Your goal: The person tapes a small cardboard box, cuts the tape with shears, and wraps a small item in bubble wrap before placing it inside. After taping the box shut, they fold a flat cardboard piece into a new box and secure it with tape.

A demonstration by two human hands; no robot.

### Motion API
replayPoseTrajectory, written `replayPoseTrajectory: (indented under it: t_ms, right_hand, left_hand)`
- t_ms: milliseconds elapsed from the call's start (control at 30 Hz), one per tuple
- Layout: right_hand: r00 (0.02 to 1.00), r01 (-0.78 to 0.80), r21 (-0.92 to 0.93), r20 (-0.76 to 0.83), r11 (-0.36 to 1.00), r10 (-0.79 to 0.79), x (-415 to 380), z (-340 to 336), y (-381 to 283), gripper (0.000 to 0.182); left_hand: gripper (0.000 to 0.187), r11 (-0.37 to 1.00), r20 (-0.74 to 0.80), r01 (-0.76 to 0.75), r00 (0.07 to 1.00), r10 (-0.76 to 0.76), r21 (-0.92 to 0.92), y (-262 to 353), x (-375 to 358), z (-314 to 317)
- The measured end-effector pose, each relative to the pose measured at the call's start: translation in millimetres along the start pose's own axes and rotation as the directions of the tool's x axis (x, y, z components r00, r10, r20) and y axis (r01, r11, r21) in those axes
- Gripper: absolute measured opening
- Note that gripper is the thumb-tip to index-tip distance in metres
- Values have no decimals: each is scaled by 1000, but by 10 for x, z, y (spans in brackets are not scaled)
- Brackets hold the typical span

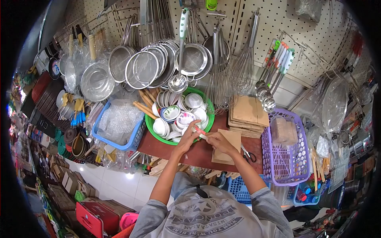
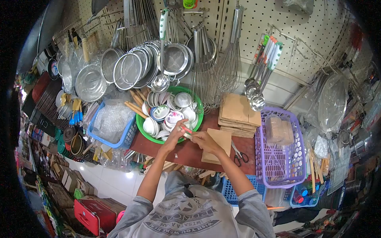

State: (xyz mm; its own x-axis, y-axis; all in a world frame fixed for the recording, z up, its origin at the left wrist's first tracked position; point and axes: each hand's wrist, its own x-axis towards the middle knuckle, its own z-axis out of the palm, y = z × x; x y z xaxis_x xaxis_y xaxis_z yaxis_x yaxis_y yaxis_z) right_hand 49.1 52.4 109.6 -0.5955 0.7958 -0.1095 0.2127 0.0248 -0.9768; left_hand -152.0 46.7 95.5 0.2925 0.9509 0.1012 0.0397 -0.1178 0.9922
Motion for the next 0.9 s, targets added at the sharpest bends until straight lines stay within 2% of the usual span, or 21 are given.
replayPoseTrajectory:
  t_ms: [67,200,300,400,500,700,800,900]
  right_hand:
    - [999,1,25,54,1000,-2,42,-45,101,21]
    - [998,40,82,51,996,-45,4,2,-80,22]
    - [997,67,76,20,995,-68,0,-2,-75,24]
    - [999,26,61,-35,998,-24,35,2,66,24]
    - [999,-1,86,-46,996,5,46,15,71,24]
    - [993,94,108,55,990,-100,13,3,-54,21]
    - [991,115,76,59,990,-120,5,12,-19,21]
    - [996,87,75,25,993,-89,38,17,110,21]
  left_hand:
    - [56,993,-17,21,1000,-23,-116,-139,26,-26]
    - [57,911,-16,60,997,-73,-407,-214,60,-25]
    - [58,886,26,86,996,-84,-456,-197,70,-44]
    - [57,996,8,-40,999,41,-82,-183,40,-28]
    - [60,999,20,21,1000,-22,25,-177,19,-33]
    - [55,923,28,53,999,-45,-382,-303,72,-81]
    - [52,907,43,38,999,-22,-420,-248,61,-60]
    - [52,996,9,-38,999,39,-77,-143,29,-19]
